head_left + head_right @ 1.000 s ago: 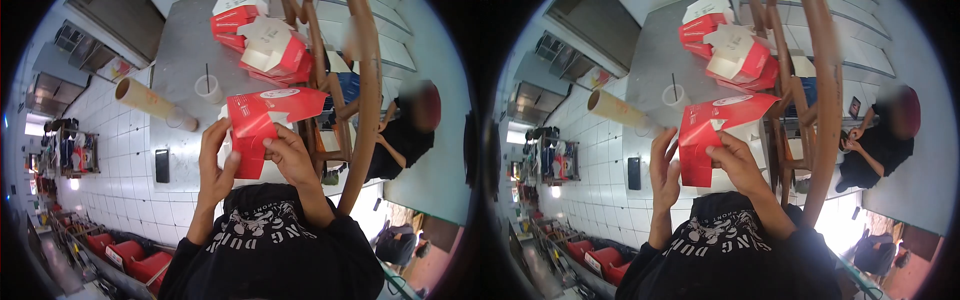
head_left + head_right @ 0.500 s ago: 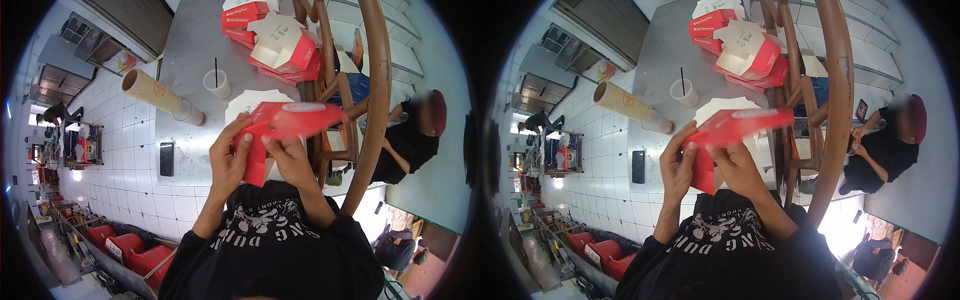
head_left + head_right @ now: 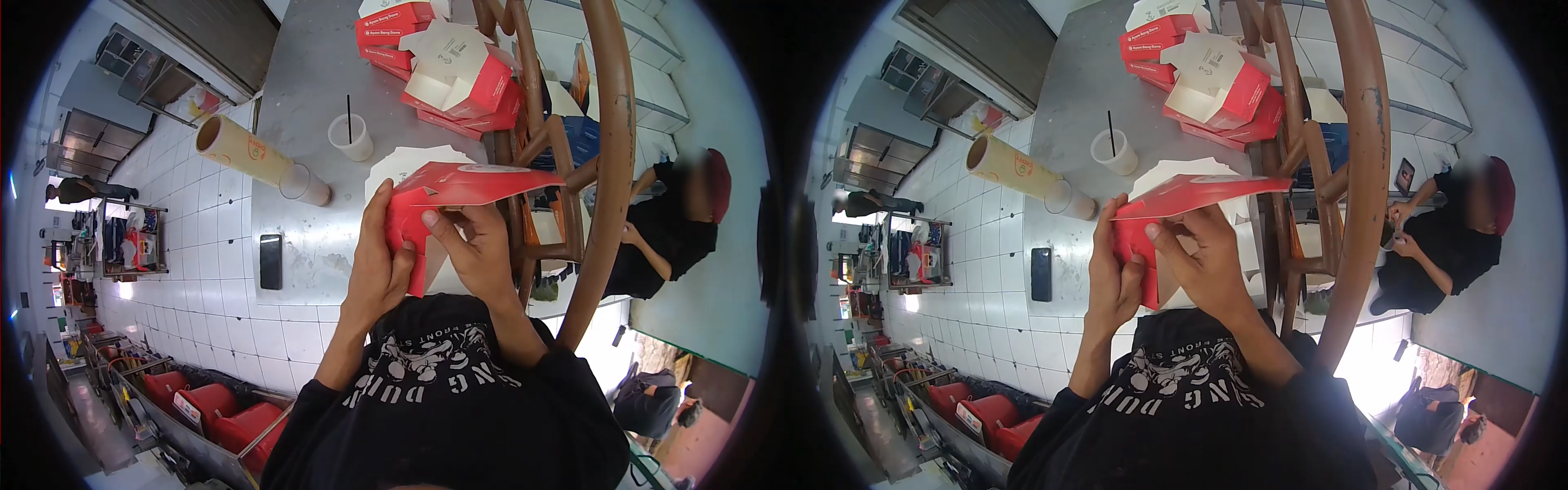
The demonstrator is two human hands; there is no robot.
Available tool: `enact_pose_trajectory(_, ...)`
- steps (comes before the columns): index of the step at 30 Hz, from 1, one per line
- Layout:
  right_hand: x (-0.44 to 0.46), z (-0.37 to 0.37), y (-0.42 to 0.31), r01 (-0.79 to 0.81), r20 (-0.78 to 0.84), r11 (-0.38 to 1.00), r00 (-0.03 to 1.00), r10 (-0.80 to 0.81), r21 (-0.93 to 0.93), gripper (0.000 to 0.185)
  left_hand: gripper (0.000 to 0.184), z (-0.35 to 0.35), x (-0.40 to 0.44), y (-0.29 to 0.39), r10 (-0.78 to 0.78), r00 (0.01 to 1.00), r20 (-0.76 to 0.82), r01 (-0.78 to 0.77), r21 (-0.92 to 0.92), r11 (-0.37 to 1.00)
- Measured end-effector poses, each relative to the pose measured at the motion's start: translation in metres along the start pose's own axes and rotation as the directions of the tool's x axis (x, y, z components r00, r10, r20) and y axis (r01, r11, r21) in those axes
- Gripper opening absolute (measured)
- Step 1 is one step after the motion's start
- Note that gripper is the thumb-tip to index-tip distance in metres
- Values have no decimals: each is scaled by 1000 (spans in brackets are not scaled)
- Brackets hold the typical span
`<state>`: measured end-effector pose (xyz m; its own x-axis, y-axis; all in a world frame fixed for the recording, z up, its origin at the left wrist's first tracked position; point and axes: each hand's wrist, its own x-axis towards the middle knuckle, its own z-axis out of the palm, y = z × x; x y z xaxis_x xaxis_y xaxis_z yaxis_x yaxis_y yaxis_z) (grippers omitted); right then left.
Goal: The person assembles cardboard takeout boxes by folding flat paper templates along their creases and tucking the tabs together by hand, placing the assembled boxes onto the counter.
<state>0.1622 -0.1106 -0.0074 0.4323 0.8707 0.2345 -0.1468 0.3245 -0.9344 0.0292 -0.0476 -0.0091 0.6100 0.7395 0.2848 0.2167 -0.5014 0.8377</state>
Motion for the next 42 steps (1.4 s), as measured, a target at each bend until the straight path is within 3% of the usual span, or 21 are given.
enact_pose_trajectory(2,1,-6,-3,-47,42,979,998,57,-197,18,68,-1,0,0,-22,1000,-15,22,4,1000)
enact_pose_trajectory(3,0,-4,-3,-47,42,980,998,56,-196,18,68,-2,1,1,-41,999,-21,41,4,999)
enact_pose_trajectory(5,-4,-1,-2,-176,-28,981,984,174,-86,28,68,-3,3,3,-58,998,-26,58,0,998)
enact_pose_trajectory(6,-4,1,-2,-176,-29,981,984,174,-86,28,67,-4,3,4,-58,998,-35,57,-14,998)
enact_pose_trajectory(8,-2,5,-4,-149,13,982,989,149,114,40,66,-5,4,2,-57,997,-43,56,-29,998)
enact_pose_trajectory(12,0,-2,-7,-254,93,964,965,247,81,51,65,-5,3,0,-11,998,-54,9,-36,999)
enact_pose_trajectory(15,-2,-6,13,-307,136,939,948,287,154,58,64,-4,2,-3,5,999,-48,-5,-1,1000)
enact_pose_trajectory(17,1,-6,17,-426,142,866,905,402,263,66,63,-2,3,-6,12,999,-46,-12,12,1000)
enact_pose_trajectory(18,1,-5,17,-426,139,866,905,403,263,66,62,-2,2,-6,-6,999,-53,5,-20,1000)
enact_pose_trajectory(20,-1,-3,15,-478,201,758,877,436,443,68,60,-1,1,-7,-23,998,-55,20,-52,998)
enact_pose_trajectory(27,5,-5,17,-467,203,787,884,421,402,65,57,-4,3,-4,-45,997,-63,39,-89,995)
enact_pose_trajectory(30,6,-8,14,-413,277,836,904,326,362,59,55,-4,5,-3,-75,994,-83,64,-125,990)
enact_pose_trajectory(32,6,-13,15,-579,341,716,813,471,390,52,60,-1,5,-5,-74,991,-114,57,-145,988)
enact_pose_trajectory(33,4,-11,15,-579,340,715,813,473,391,52,59,1,4,-6,-49,994,-98,32,-167,985)
enact_pose_trajectory(35,-1,-4,17,-486,234,817,872,430,311,45,60,3,2,-9,-23,996,-82,7,-190,982)
enact_pose_trajectory(38,-6,-3,17,-405,197,891,909,367,204,37,69,4,1,-12,18,999,-44,-20,-60,998)
enact_pose_trajectory(40,-2,-1,16,-440,259,863,889,379,248,33,68,6,2,-10,-75,990,-120,26,-363,932)
enact_pose_trajectory(42,1,-3,9,-476,325,831,865,383,287,29,66,2,5,-16,-146,982,-123,77,-443,893)
